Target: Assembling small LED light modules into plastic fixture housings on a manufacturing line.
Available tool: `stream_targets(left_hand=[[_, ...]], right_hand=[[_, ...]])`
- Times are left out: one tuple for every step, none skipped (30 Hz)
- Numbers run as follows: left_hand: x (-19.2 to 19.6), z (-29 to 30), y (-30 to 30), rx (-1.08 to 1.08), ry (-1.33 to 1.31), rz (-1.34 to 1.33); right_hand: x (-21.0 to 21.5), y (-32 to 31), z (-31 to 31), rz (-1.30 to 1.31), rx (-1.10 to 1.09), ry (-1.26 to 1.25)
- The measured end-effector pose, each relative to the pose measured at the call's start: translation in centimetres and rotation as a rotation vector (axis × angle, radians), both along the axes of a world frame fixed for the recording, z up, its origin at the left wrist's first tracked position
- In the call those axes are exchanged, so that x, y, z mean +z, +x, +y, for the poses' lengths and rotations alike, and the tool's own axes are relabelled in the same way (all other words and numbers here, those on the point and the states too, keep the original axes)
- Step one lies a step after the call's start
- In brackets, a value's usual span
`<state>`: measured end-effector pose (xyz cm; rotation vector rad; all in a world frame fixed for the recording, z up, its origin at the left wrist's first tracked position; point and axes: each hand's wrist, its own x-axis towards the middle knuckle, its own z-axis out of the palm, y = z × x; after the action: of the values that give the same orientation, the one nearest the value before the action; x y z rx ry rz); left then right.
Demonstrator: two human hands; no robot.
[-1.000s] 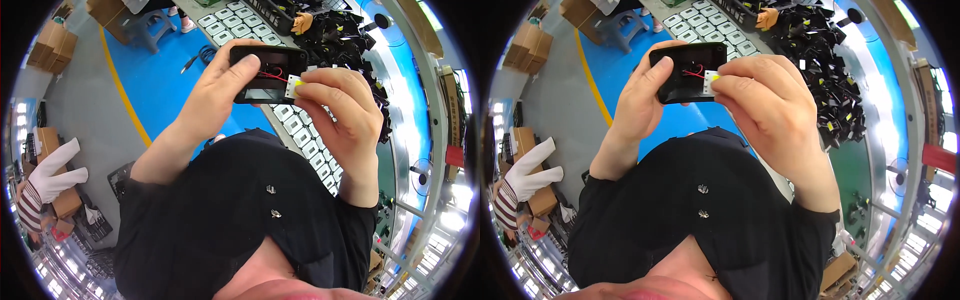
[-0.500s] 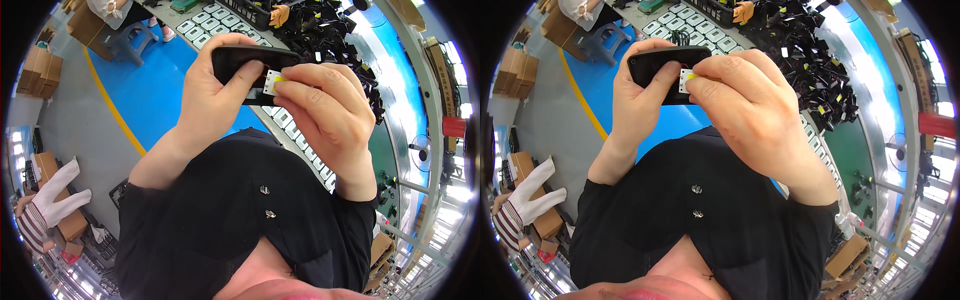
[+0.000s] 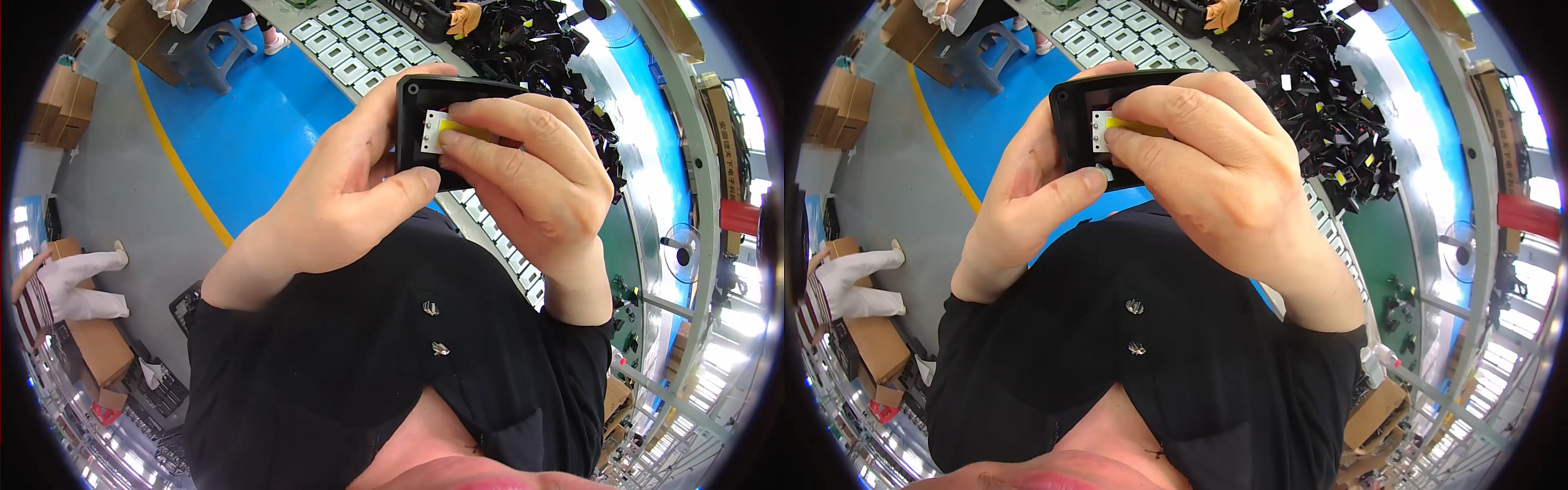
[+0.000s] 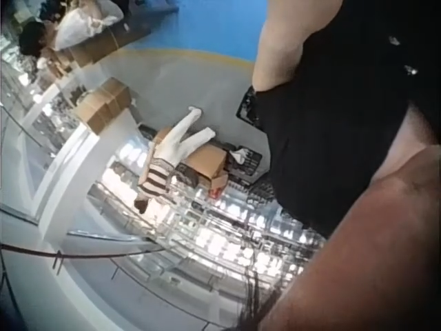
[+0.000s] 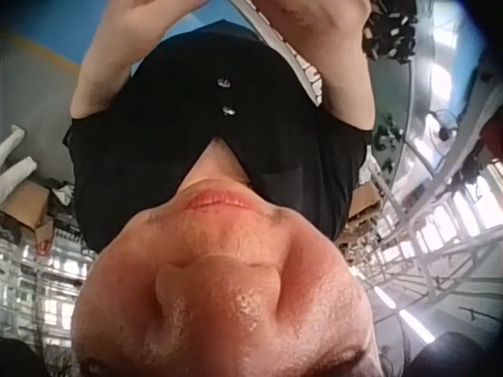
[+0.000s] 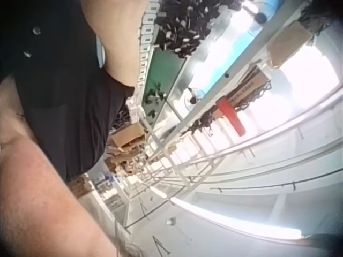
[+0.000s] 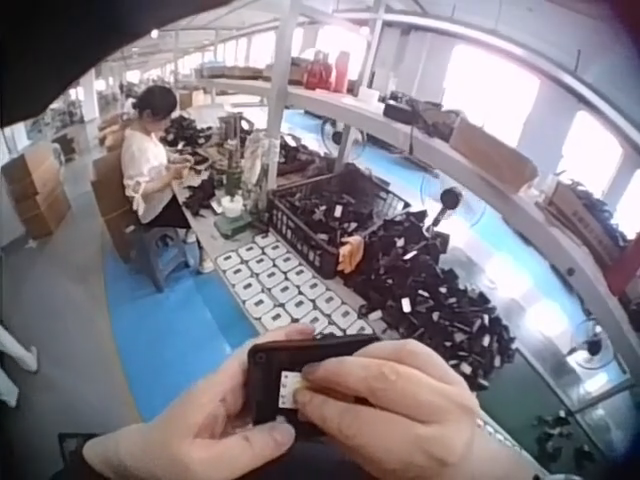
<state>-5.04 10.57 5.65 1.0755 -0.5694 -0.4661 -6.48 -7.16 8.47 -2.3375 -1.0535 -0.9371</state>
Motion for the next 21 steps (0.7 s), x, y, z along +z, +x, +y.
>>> stream_targets(left_hand=[[-0.2,0.2,-0.2,0.001,-0.001,0.002],[0.0,0.4,0.0,0.009,0.013,-0.012],[0.2,0.6,0.2,0.017,0.028,-0.025],[0.4,0.7,0.6,0.014,0.028,-0.023],[0.5,0.7,0.7,0.004,0.040,-0.014],[0.6,0.6,0.9,-0.007,0.052,-0.005],[0.7,0.5,1.1,-0.007,0.052,-0.001],[0.8,0.3,1.1,0.010,0.038,0.005],[0.9,0.1,1.1,0.027,0.023,0.010],[0.9,0.1,1.2,0.024,0.025,0.014],[1.0,0.0,1.2,0.027,0.024,0.010],[1.0,-0.1,1.3,0.030,0.024,0.005],[1.0,-0.2,1.3,0.026,0.026,0.005],[0.8,-0.2,1.2,0.043,0.021,-0.001],[0.8,-0.3,1.2,0.061,0.017,-0.007],[0.8,-0.2,1.1,0.060,0.020,-0.006],[1.0,-0.1,1.3,0.052,-0.004,0.037],[1.1,0.1,1.3,0.046,-0.028,0.080],[1.1,0.1,1.4,0.044,-0.025,0.079],[1.1,0.1,1.3,0.042,-0.033,0.073],[1.0,0.1,1.2,0.039,-0.042,0.067]], right_hand=[[-0.1,-0.1,0.2,0.005,0.008,0.001],[0.1,0.1,0.3,0.008,0.014,0.003],[0.2,0.4,0.4,0.009,0.012,0.002],[0.4,0.7,0.5,0.000,0.012,-0.014],[0.5,1.0,0.4,-0.006,0.015,-0.031],[0.8,1.1,0.4,-0.002,0.016,-0.031],[1.3,1.3,0.4,0.025,0.031,-0.039],[1.5,1.3,0.4,0.051,0.043,-0.045],[1.4,1.4,0.3,0.055,0.040,-0.043],[1.2,1.5,0.3,0.057,0.023,-0.036],[1.1,1.5,0.2,0.056,0.005,-0.029],[0.8,1.5,0.2,0.057,0.001,-0.027],[0.6,1.4,0.3,0.042,-0.010,-0.025],[0.4,1.3,0.3,0.028,-0.020,-0.023],[0.5,1.2,0.3,0.029,-0.021,-0.020],[0.7,1.2,0.3,0.059,-0.025,-0.035],[1.0,1.2,0.3,0.088,-0.030,-0.052],[1.5,0.6,0.4,0.085,-0.102,-0.114],[2.2,0.0,0.4,0.084,-0.161,-0.170],[2.6,-0.4,0.2,0.083,-0.219,-0.225],[2.3,-0.3,0.1,0.068,-0.215,-0.217]])
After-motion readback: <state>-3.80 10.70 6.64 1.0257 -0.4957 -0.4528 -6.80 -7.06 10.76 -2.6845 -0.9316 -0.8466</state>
